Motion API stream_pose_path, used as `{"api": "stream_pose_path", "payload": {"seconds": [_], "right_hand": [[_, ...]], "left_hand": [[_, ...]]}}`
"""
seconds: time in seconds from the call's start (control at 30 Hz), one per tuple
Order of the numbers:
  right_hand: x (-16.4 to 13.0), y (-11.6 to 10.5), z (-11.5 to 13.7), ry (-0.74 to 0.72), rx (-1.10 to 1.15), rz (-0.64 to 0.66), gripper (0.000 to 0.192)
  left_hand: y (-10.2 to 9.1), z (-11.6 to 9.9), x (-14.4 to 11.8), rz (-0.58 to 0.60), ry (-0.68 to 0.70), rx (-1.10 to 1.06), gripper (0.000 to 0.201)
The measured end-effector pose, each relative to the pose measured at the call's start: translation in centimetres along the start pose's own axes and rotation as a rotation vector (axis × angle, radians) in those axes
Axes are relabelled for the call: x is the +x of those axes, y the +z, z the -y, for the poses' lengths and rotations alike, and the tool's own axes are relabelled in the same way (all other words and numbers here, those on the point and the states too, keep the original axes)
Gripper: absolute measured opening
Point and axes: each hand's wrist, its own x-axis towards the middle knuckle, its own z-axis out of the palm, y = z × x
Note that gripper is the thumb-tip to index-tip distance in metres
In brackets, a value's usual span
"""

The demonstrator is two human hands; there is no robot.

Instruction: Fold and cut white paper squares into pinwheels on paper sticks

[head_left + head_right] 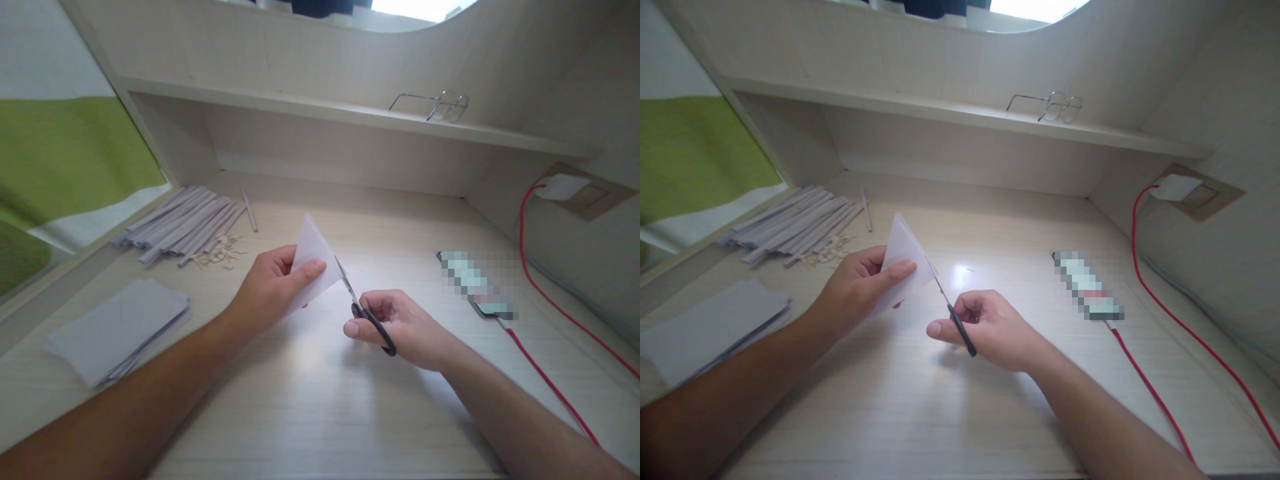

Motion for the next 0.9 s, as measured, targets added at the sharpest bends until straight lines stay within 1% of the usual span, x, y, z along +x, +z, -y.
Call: {"api": "stream_pose_path", "payload": {"seconds": [0.23, 0.6, 0.9], "right_hand": [[-0.07, -0.01, 0.12, -0.019, -0.002, 0.004, 0.044], [-0.06, -0.08, -0.02, -0.008, 0.010, 0.004, 0.044], [-0.09, -0.09, 0.09, -0.007, -0.034, -0.015, 0.046]], "left_hand": [[-0.01, 0.09, -0.04, 0.006, -0.011, -0.013, 0.036], [-0.07, 0.03, 0.00, 0.014, -0.012, -0.029, 0.035], [-0.01, -0.02, 0.02, 0.008, -0.020, -0.037, 0.036]]}}
